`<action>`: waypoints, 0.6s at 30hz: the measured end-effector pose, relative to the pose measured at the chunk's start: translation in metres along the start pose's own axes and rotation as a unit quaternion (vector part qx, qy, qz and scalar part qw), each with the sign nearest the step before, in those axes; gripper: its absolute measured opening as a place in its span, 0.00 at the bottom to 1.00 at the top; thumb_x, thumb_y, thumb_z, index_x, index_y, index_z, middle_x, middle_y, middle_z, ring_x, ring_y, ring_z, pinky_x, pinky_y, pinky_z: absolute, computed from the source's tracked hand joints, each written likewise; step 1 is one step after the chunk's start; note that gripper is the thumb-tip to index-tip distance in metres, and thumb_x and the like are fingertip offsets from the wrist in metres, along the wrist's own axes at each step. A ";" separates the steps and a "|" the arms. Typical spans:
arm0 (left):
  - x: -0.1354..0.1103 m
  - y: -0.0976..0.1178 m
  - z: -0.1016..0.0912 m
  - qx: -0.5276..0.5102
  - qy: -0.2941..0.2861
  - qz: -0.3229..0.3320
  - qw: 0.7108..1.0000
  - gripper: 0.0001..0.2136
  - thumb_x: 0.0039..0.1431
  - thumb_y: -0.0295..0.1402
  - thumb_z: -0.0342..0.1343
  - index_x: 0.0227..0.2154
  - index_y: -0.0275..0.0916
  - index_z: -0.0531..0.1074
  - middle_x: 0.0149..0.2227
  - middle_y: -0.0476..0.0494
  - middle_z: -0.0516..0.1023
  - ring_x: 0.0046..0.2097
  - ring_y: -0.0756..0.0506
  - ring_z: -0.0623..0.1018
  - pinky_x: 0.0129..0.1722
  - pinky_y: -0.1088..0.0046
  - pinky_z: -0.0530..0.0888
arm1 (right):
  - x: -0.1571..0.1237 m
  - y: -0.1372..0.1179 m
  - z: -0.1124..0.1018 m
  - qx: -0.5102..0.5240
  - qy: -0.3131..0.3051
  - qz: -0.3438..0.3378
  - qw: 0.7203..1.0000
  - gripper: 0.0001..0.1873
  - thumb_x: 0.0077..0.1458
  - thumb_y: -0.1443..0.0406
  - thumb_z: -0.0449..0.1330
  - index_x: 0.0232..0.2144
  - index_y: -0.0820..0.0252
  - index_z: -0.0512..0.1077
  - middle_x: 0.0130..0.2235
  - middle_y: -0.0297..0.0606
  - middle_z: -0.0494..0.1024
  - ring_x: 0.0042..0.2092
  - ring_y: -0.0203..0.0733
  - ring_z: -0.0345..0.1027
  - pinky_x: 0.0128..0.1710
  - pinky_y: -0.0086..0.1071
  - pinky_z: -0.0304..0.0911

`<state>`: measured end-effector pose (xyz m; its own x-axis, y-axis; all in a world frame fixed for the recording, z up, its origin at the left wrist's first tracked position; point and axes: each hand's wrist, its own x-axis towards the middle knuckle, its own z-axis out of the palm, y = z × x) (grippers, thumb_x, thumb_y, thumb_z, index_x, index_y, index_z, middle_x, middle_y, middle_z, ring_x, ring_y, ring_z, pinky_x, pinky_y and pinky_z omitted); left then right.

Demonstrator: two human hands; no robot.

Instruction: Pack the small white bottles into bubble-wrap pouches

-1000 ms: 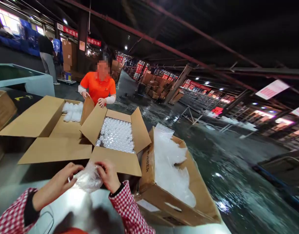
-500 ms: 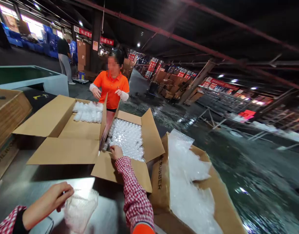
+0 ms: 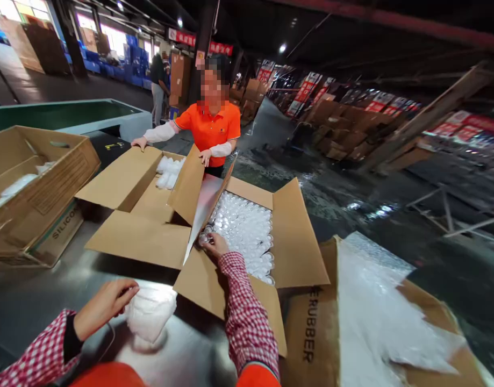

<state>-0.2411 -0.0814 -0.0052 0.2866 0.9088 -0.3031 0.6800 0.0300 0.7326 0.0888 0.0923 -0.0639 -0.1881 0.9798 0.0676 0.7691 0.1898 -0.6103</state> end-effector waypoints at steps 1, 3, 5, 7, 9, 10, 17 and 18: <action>0.001 0.001 0.000 0.006 0.004 -0.002 1.000 0.19 0.62 0.43 0.40 0.32 0.36 0.71 0.24 0.46 0.73 0.26 0.46 0.75 0.29 0.74 0.65 | -0.011 0.001 -0.008 0.038 0.035 0.009 0.999 0.16 0.49 0.57 0.58 0.37 0.63 0.67 0.33 0.39 0.72 0.34 0.40 0.67 0.37 0.35 0.66; 0.005 0.001 0.000 0.016 0.015 -0.002 1.000 0.18 0.62 0.42 0.41 0.32 0.36 0.72 0.23 0.46 0.74 0.26 0.46 0.75 0.29 0.73 0.65 | -0.041 -0.009 -0.022 0.099 0.112 0.025 0.988 0.19 0.54 0.53 0.50 0.41 0.61 0.62 0.37 0.40 0.71 0.37 0.40 0.68 0.38 0.37 0.68; 0.009 0.001 0.003 0.017 0.025 0.008 0.999 0.18 0.61 0.42 0.41 0.31 0.35 0.73 0.22 0.46 0.73 0.25 0.46 0.75 0.29 0.73 0.64 | -0.078 -0.033 -0.032 0.195 0.185 0.018 0.963 0.20 0.56 0.51 0.49 0.43 0.58 0.58 0.39 0.40 0.71 0.38 0.40 0.69 0.39 0.38 0.68; 0.012 0.003 0.005 0.012 0.029 0.022 0.999 0.18 0.61 0.42 0.42 0.30 0.35 0.73 0.21 0.46 0.73 0.25 0.46 0.75 0.28 0.73 0.63 | -0.115 -0.069 -0.032 0.317 0.209 -0.018 0.925 0.20 0.54 0.51 0.55 0.43 0.56 0.59 0.40 0.40 0.72 0.39 0.41 0.70 0.39 0.37 0.69; 0.012 0.008 0.008 -0.006 0.031 0.032 0.999 0.19 0.61 0.44 0.42 0.30 0.35 0.72 0.20 0.47 0.72 0.24 0.46 0.74 0.27 0.74 0.64 | -0.148 -0.107 -0.022 0.372 0.146 -0.061 0.915 0.20 0.52 0.54 0.60 0.42 0.56 0.62 0.42 0.42 0.74 0.41 0.43 0.71 0.41 0.37 0.68; 0.010 0.011 0.009 -0.019 0.033 0.036 0.999 0.20 0.61 0.44 0.41 0.30 0.35 0.72 0.20 0.47 0.72 0.23 0.47 0.74 0.26 0.74 0.64 | -0.160 -0.123 -0.016 0.363 0.106 -0.077 0.922 0.19 0.52 0.55 0.61 0.43 0.56 0.64 0.42 0.43 0.75 0.42 0.43 0.71 0.42 0.37 0.68; -0.011 0.023 0.016 -0.094 0.051 0.069 0.992 0.20 0.60 0.46 0.43 0.25 0.36 0.70 0.17 0.49 0.67 0.21 0.48 0.71 0.22 0.76 0.63 | -0.188 -0.171 0.021 0.075 -0.100 -0.193 0.973 0.18 0.61 0.60 0.52 0.50 0.64 0.62 0.46 0.48 0.74 0.46 0.46 0.68 0.47 0.39 0.65; -0.013 0.022 0.017 -0.098 0.052 0.072 0.991 0.20 0.60 0.46 0.43 0.25 0.35 0.70 0.17 0.50 0.67 0.21 0.48 0.71 0.22 0.77 0.63 | -0.189 -0.174 0.025 0.039 -0.125 -0.195 0.972 0.17 0.61 0.61 0.52 0.49 0.65 0.63 0.44 0.49 0.74 0.44 0.46 0.69 0.45 0.39 0.65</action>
<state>-0.2184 -0.0999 0.0051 0.2932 0.9471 -0.1301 0.4902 -0.0321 0.8710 -0.0246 -0.1270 0.0097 -0.6067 0.7862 0.1175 0.5622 0.5289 -0.6357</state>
